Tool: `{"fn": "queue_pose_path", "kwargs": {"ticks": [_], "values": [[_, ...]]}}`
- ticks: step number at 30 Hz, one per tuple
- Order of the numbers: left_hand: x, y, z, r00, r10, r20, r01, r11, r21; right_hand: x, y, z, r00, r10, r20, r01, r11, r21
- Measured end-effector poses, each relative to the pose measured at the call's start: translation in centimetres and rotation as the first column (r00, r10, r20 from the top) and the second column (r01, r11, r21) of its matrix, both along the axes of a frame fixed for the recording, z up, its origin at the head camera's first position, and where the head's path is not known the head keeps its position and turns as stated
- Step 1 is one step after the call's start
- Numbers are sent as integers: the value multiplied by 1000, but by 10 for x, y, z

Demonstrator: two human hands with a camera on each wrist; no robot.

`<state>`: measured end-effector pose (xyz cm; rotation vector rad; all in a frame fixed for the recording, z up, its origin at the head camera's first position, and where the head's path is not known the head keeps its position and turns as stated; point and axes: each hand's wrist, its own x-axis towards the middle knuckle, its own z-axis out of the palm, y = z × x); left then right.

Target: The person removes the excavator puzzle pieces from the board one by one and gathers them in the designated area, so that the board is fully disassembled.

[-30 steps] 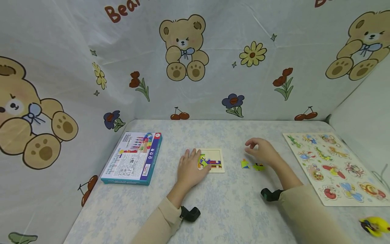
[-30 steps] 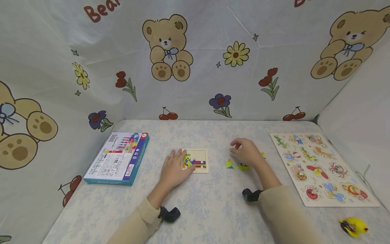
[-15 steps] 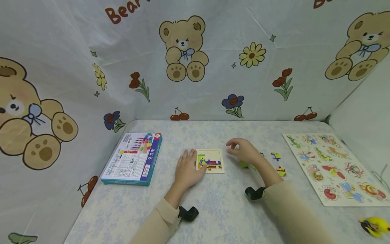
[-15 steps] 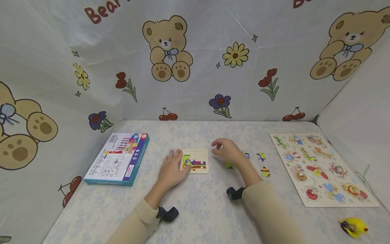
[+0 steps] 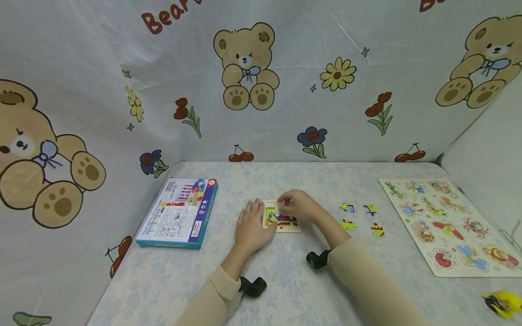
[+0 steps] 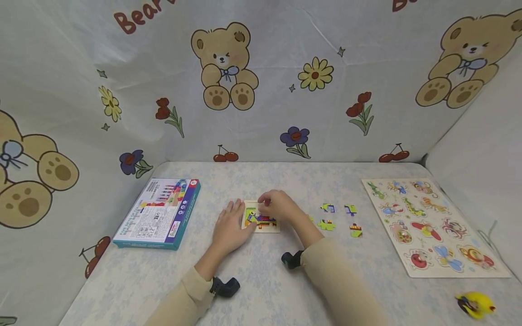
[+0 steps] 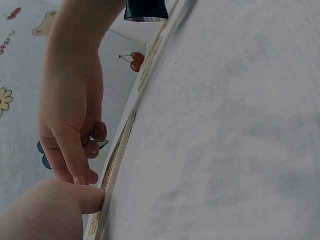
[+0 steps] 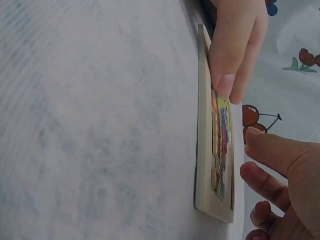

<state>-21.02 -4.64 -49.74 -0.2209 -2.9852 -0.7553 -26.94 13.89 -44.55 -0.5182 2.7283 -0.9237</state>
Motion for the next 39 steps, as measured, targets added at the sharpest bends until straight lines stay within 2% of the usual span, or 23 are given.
{"fn": "queue_pose_path", "kwargs": {"ticks": [12, 26, 34, 39], "values": [[1, -1, -1, 1000, -12, -20, 12, 1000, -8, 2, -15, -4, 1000, 24, -19, -24, 1000, 20], [4, 0, 4, 1000, -7, -19, 8, 999, 47, -1, -22, -10, 1000, 18, -7, -18, 1000, 8], [5, 0, 6, 1000, -6, -24, 8, 998, 60, 2, -20, -6, 999, -2, 34, 4, 998, -70], [4, 0, 6, 1000, -4, -20, 6, 998, 59, 3, -19, -4, 999, 13, 32, -9, 992, -124]]}}
